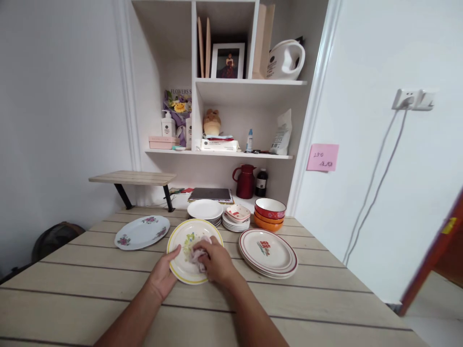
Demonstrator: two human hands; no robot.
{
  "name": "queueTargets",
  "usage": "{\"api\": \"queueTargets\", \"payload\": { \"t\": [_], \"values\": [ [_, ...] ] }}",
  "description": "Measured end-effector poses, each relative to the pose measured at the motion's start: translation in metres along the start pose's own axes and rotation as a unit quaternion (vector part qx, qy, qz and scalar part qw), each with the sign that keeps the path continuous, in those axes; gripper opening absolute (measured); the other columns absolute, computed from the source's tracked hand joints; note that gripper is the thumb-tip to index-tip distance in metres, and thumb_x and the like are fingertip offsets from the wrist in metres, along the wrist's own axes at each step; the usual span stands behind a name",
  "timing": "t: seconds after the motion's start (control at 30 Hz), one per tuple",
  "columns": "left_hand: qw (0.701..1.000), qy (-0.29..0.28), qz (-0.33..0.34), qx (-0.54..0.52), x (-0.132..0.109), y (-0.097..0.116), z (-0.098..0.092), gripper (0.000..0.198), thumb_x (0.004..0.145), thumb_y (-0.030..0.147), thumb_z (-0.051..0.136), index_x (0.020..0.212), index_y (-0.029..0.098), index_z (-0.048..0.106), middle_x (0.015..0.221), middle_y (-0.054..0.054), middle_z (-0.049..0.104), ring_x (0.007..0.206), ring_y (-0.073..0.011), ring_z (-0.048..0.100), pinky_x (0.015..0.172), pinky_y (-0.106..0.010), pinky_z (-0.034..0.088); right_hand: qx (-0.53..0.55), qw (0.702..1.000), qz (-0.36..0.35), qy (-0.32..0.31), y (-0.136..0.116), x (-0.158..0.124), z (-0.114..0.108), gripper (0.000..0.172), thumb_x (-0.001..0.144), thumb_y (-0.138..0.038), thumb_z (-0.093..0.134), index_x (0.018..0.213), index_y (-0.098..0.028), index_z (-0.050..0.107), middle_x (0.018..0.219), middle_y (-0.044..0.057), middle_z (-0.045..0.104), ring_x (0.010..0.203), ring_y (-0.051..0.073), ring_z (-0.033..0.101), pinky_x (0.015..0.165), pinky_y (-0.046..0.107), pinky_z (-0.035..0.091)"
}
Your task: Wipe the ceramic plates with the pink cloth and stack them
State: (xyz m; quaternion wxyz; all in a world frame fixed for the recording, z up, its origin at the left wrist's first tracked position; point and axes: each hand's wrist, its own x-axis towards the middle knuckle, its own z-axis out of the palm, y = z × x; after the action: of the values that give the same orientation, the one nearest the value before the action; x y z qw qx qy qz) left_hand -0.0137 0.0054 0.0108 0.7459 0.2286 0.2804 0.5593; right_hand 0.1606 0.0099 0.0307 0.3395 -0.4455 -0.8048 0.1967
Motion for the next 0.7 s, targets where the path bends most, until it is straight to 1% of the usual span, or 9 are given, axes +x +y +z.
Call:
{"api": "queueTargets", "payload": {
  "t": [0.07,0.13,0.23,0.3,0.4,0.53,0.6,0.7],
  "values": [
    [1.000,0.004,0.001,0.004,0.000,-0.001,0.001,0.057,0.078,0.022,0.066,0.131,0.007,0.054,0.114,-0.019,0.071,0.108,-0.0325,0.066,0.097,-0.045,0.049,-0.021,0.996,0.045,0.075,0.008,0.002,-0.002,0.035,0.078,-0.009,0.052,0.106,-0.026,0.065,0.108,0.003,0.056,0.088,0.016,0.056,0.081,0.026,0.041],
    [1.000,0.002,0.003,0.005,-0.001,-0.001,0.002,0.055,0.078,0.021,0.066,0.130,0.006,0.055,0.112,-0.019,0.071,0.108,-0.0321,0.066,0.098,-0.045,0.049,-0.058,0.986,0.086,0.133,0.015,0.004,-0.006,0.027,0.081,-0.014,0.054,0.104,-0.026,0.064,0.108,0.003,0.055,0.087,0.016,0.057,0.077,0.026,0.041],
    [1.000,-0.005,0.006,0.014,-0.004,-0.002,0.006,0.056,0.077,0.019,0.067,0.130,0.006,0.055,0.110,-0.019,0.072,0.107,-0.0320,0.066,0.099,-0.045,0.048,-0.128,0.962,0.133,0.202,0.018,0.006,-0.011,0.020,0.084,-0.021,0.056,0.100,-0.027,0.066,0.109,0.003,0.053,0.087,0.017,0.057,0.072,0.026,0.040],
    [0.999,-0.012,0.007,0.029,-0.008,-0.004,0.010,0.056,0.077,0.019,0.068,0.130,0.007,0.055,0.109,-0.019,0.072,0.106,-0.0321,0.066,0.099,-0.046,0.047,-0.154,0.949,0.149,0.231,0.015,0.009,-0.011,0.020,0.085,-0.023,0.055,0.100,-0.030,0.068,0.110,0.003,0.051,0.086,0.018,0.057,0.069,0.026,0.040],
    [0.998,-0.045,-0.005,0.052,-0.012,-0.008,0.016,0.053,0.078,0.020,0.069,0.128,0.007,0.057,0.110,-0.019,0.072,0.106,-0.0320,0.067,0.100,-0.045,0.047,-0.136,0.948,0.136,0.254,0.011,0.013,-0.006,0.028,0.086,-0.021,0.053,0.107,-0.032,0.069,0.109,0.004,0.052,0.085,0.018,0.058,0.070,0.027,0.042],
    [0.993,-0.096,-0.023,0.066,-0.013,-0.012,0.019,0.050,0.080,0.022,0.068,0.127,0.009,0.058,0.115,-0.019,0.070,0.107,-0.0301,0.066,0.101,-0.043,0.045,-0.072,0.953,0.102,0.278,0.008,0.019,0.006,0.037,0.085,-0.019,0.052,0.117,-0.028,0.066,0.112,0.007,0.053,0.094,0.020,0.059,0.080,0.030,0.046],
    [0.991,-0.109,-0.025,0.071,-0.012,-0.013,0.018,0.052,0.081,0.024,0.067,0.131,0.013,0.055,0.117,-0.017,0.069,0.108,-0.0291,0.066,0.102,-0.042,0.045,-0.047,0.963,0.073,0.256,0.007,0.020,0.011,0.038,0.085,-0.019,0.052,0.120,-0.027,0.065,0.113,0.008,0.053,0.098,0.020,0.059,0.085,0.031,0.046],
    [0.990,-0.122,-0.017,0.070,-0.011,-0.015,0.015,0.055,0.083,0.028,0.066,0.135,0.017,0.051,0.121,-0.016,0.068,0.110,-0.0275,0.065,0.102,-0.041,0.043,-0.009,0.980,0.009,0.198,0.004,0.022,0.015,0.037,0.084,-0.016,0.053,0.117,-0.027,0.067,0.113,0.008,0.056,0.101,0.020,0.058,0.090,0.031,0.045]
  ]
}}
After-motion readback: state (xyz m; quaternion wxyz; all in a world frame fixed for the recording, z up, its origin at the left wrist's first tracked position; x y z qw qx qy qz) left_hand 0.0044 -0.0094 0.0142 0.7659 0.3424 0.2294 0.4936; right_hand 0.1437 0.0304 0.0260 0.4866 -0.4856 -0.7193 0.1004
